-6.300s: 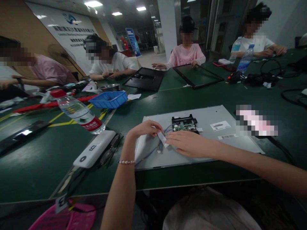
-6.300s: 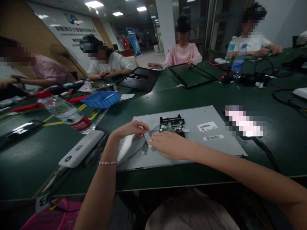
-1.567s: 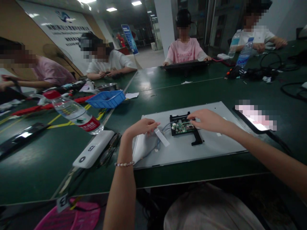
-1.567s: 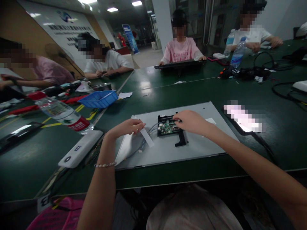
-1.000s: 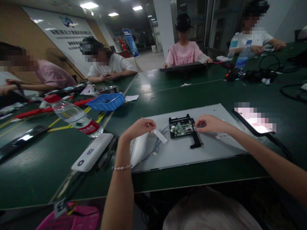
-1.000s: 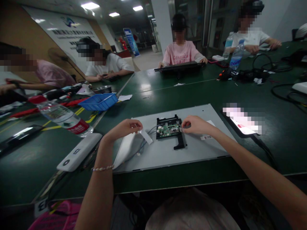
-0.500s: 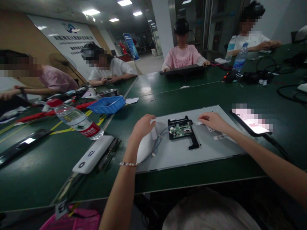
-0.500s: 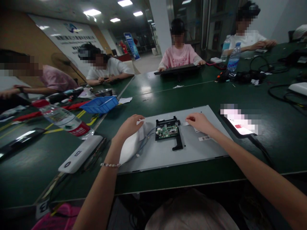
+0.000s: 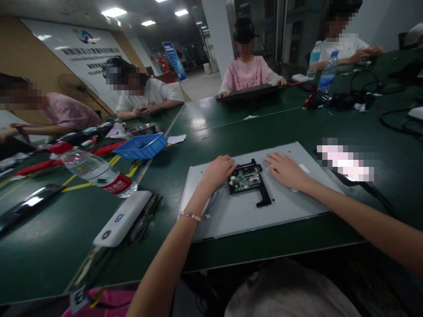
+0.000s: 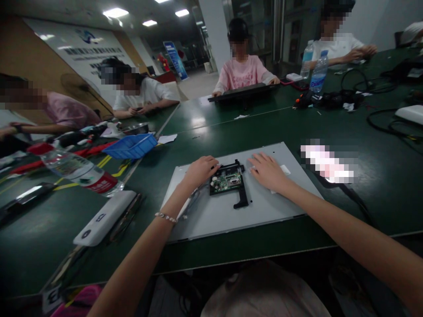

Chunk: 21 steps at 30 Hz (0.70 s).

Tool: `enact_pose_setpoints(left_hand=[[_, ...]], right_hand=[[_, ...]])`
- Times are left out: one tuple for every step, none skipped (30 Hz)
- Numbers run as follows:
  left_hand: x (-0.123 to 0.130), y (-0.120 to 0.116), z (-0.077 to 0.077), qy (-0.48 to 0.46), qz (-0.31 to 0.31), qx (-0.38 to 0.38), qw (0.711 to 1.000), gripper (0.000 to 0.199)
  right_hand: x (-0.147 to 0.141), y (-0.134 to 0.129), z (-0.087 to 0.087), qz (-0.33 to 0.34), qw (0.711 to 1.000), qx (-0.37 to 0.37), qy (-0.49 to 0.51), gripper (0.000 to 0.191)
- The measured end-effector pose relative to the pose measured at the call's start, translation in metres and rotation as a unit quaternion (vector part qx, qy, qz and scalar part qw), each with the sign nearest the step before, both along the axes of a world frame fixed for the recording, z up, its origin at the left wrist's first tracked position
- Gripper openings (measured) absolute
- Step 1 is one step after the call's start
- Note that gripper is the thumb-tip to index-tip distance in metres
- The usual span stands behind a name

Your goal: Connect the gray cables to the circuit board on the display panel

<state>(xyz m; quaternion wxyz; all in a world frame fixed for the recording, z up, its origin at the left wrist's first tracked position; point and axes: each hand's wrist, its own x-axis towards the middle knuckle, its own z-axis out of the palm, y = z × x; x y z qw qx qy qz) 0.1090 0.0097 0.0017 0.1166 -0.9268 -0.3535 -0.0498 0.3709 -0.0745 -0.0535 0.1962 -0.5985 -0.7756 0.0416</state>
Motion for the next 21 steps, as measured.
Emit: enact_pose_setpoints(left_hand=[[-0.001, 0.0, -0.002, -0.009, -0.004, 0.001, 1.0, 0.027], [-0.001, 0.0, -0.004, -0.021, -0.006, -0.001, 1.0, 0.026], [-0.001, 0.0, -0.006, -0.036, -0.008, -0.005, 0.999, 0.025], [-0.001, 0.002, -0.009, -0.057, -0.01, -0.013, 0.998, 0.024], [-0.001, 0.003, -0.012, -0.081, -0.011, -0.023, 0.996, 0.023], [-0.001, 0.005, -0.014, -0.106, -0.014, -0.035, 0.994, 0.023], [-0.001, 0.008, -0.016, -0.13, -0.017, -0.047, 0.99, 0.022], [-0.001, 0.01, -0.018, -0.149, -0.021, -0.06, 0.987, 0.022], [-0.001, 0.013, -0.019, -0.162, -0.027, -0.072, 0.984, 0.022], [-0.001, 0.016, -0.019, -0.17, -0.033, -0.083, 0.981, 0.022], [-0.001, 0.019, -0.02, -0.173, -0.038, -0.093, 0.98, 0.023], [-0.001, 0.022, -0.019, -0.176, -0.041, -0.102, 0.978, 0.023], [-0.001, 0.025, -0.019, -0.178, -0.041, -0.108, 0.977, 0.022], [-0.001, 0.029, -0.019, -0.181, -0.039, -0.113, 0.976, 0.022], [-0.002, 0.032, -0.018, -0.183, -0.037, -0.117, 0.975, 0.022], [-0.002, 0.036, -0.018, -0.186, -0.036, -0.121, 0.974, 0.021], [-0.003, 0.039, -0.017, -0.189, -0.037, -0.124, 0.974, 0.021], [-0.004, 0.042, -0.017, -0.192, -0.039, -0.127, 0.972, 0.021], [-0.005, 0.045, -0.017, -0.195, -0.042, -0.13, 0.971, 0.021], [-0.005, 0.047, -0.017, -0.198, -0.045, -0.132, 0.97, 0.021], [-0.006, 0.048, -0.018, -0.199, -0.048, -0.134, 0.97, 0.021]], right_hand=[[-0.001, 0.0, 0.0, -0.003, 1.0, -0.003, -0.014, 0.049], [-0.003, 0.0, 0.0, -0.006, 1.0, -0.004, -0.025, 0.049], [-0.004, 0.0, 0.0, -0.008, 0.999, -0.004, -0.035, 0.049], [-0.004, 0.0, 0.0, -0.01, 0.999, -0.005, -0.042, 0.05], [-0.005, 0.001, -0.001, -0.011, 0.999, -0.004, -0.046, 0.05], [-0.005, 0.001, -0.001, -0.012, 0.999, -0.003, -0.049, 0.05], [-0.005, 0.001, -0.001, -0.011, 0.999, -0.002, -0.049, 0.05], [-0.005, 0.002, -0.002, -0.01, 0.999, -0.001, -0.048, 0.05], [-0.006, 0.002, -0.001, -0.007, 0.999, 0.0, -0.046, 0.05], [-0.006, 0.003, -0.001, -0.006, 0.999, 0.002, -0.042, 0.05], [-0.007, 0.005, -0.001, -0.004, 0.999, 0.004, -0.037, 0.049], [-0.008, 0.007, 0.0, -0.004, 1.0, 0.006, -0.031, 0.049], [-0.009, 0.009, 0.0, -0.006, 1.0, 0.008, -0.024, 0.048], [-0.01, 0.012, 0.001, -0.009, 1.0, 0.011, -0.017, 0.047], [-0.012, 0.015, 0.001, -0.013, 1.0, 0.013, -0.012, 0.047], [-0.013, 0.019, 0.002, -0.016, 1.0, 0.015, -0.009, 0.047], [-0.015, 0.021, 0.002, -0.019, 1.0, 0.016, -0.008, 0.046], [-0.016, 0.024, 0.002, -0.021, 1.0, 0.016, -0.008, 0.046], [-0.017, 0.026, 0.001, -0.022, 1.0, 0.016, -0.007, 0.046], [-0.018, 0.027, 0.001, -0.023, 1.0, 0.015, -0.007, 0.046], [-0.018, 0.028, 0.0, -0.022, 1.0, 0.014, -0.007, 0.047]])
